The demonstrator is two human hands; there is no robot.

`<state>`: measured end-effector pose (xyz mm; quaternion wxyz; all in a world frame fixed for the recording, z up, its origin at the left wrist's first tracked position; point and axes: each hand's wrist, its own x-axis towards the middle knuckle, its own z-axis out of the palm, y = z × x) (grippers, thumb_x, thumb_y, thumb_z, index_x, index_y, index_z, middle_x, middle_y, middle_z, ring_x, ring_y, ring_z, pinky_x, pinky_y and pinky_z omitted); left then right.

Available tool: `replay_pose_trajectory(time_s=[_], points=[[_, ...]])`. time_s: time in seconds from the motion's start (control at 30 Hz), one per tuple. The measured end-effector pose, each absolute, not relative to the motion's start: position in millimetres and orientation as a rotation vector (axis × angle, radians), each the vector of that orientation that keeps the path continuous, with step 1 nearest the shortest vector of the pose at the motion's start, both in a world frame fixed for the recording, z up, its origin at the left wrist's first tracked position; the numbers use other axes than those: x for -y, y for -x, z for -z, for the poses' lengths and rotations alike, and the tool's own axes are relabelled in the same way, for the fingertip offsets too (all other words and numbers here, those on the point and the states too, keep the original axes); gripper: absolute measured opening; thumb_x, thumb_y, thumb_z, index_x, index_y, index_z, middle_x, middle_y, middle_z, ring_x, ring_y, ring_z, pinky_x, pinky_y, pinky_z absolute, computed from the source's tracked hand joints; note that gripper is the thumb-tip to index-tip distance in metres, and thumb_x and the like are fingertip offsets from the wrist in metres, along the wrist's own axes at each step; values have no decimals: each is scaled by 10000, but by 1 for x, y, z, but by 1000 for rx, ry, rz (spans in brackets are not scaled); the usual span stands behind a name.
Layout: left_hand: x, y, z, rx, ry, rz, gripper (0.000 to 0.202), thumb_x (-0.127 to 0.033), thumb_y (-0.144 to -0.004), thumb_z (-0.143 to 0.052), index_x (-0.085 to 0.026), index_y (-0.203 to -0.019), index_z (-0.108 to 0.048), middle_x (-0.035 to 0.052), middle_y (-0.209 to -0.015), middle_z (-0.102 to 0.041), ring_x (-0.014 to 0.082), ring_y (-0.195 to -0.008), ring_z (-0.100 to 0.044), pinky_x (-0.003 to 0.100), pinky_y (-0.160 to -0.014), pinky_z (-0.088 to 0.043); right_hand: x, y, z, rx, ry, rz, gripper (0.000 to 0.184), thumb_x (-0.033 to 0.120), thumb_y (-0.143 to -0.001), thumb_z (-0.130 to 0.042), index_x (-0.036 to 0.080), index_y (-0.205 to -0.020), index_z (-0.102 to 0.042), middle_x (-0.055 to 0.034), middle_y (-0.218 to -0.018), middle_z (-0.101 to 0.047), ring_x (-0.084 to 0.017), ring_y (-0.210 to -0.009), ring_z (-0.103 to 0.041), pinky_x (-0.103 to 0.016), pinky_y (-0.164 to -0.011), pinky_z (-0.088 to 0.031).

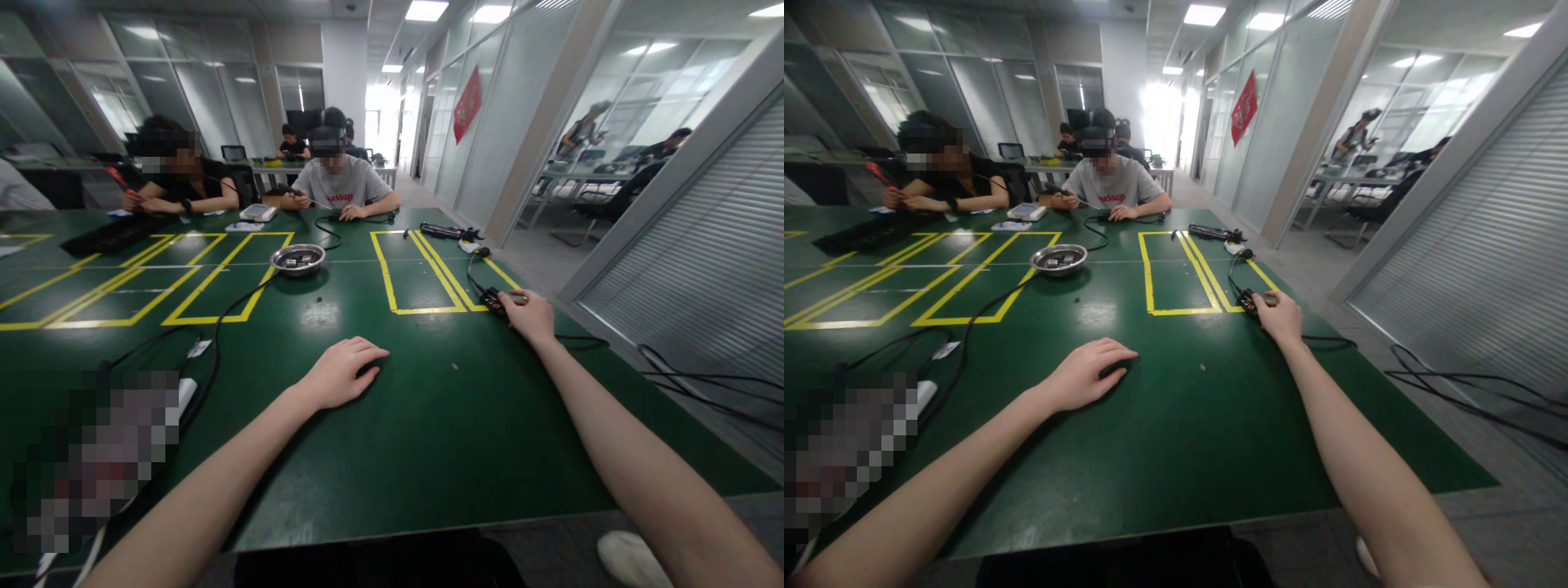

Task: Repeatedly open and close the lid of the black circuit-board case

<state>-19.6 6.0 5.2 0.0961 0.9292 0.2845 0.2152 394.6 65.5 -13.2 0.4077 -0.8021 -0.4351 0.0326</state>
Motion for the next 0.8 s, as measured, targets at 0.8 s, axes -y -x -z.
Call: replay_pose_trajectory(time_s=[0.8], points=[[-7, 19, -4, -868, -2716, -602, 304, -203, -985, -559, -204, -1267, -674, 79, -1241, -736, 236, -1157, -664, 404, -1007, -545, -65, -396, 8, 1095, 2170, 84, 448, 394, -896, -560, 124, -1204, -740, -194, -1101, -755, -352, -1031, -686, -428, -884, -509]])
